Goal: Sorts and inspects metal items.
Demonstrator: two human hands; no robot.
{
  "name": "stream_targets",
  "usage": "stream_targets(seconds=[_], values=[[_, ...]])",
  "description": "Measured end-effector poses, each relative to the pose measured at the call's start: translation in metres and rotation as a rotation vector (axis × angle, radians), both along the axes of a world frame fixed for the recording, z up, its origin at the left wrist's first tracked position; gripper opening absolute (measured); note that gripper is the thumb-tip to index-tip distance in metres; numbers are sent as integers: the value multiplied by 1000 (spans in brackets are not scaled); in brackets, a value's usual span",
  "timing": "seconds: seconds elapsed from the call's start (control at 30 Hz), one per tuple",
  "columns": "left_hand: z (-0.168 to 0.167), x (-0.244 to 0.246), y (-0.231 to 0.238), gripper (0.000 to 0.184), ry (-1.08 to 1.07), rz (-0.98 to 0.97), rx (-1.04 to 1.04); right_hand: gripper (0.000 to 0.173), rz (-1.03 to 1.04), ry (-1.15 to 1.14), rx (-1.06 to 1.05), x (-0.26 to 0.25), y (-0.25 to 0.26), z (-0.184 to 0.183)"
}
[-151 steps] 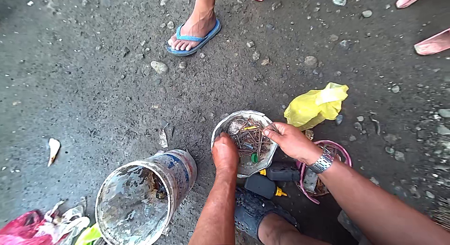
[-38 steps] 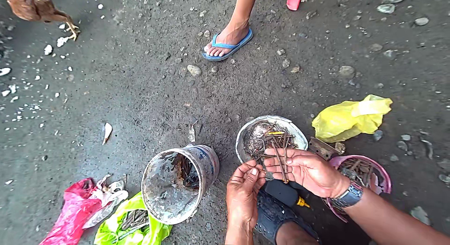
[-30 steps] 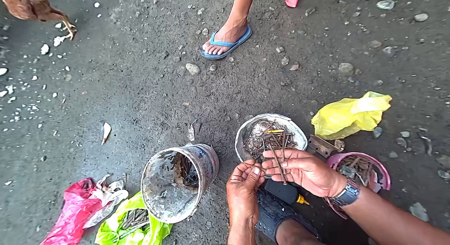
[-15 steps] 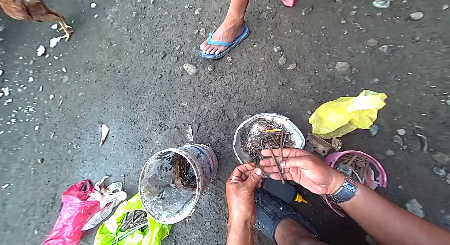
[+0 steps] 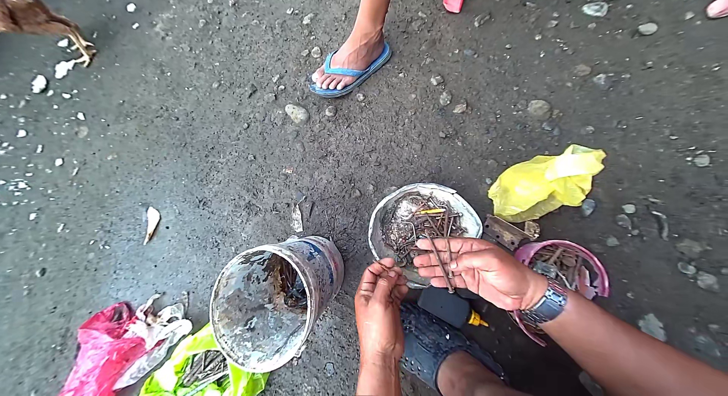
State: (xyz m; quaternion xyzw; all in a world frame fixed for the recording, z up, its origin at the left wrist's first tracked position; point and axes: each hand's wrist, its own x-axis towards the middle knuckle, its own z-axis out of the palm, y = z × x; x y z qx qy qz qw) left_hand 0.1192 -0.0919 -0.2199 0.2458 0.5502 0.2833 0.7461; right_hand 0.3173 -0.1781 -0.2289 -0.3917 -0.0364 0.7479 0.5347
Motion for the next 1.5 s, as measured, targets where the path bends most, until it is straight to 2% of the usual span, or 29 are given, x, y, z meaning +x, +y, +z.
stream_targets(seconds=[0.17, 0.33, 0.6, 1.0, 1.1, 1.3, 1.4, 1.5], values=[[1, 9, 11, 27, -49, 22, -43, 51, -44, 16, -7, -1, 1, -2], [4, 22, 15, 27, 1, -75, -82, 48, -24, 2, 10, 0, 0, -1], [3, 32, 8, 33, -19, -124, -96, 46, 0, -46, 8, 0, -2, 1], [-5, 36, 0, 59, -73, -133, -145, 49, 115, -19, 23, -3, -1, 5], [-5, 38, -2, 61, -49, -136, -170, 49, 146, -79, -18, -5, -1, 17], [-7, 39, -7, 61, -92, -81, -264, 60, 289, -299, -50, -9, -3, 46], [-3, 37, -6, 61, -155, -23, -325, 52, 315, -448, -18, -3, -3, 53], [-2, 30, -5, 65, -267, 15, -344, 43, 178, -545, -14, 8, -1, 52]])
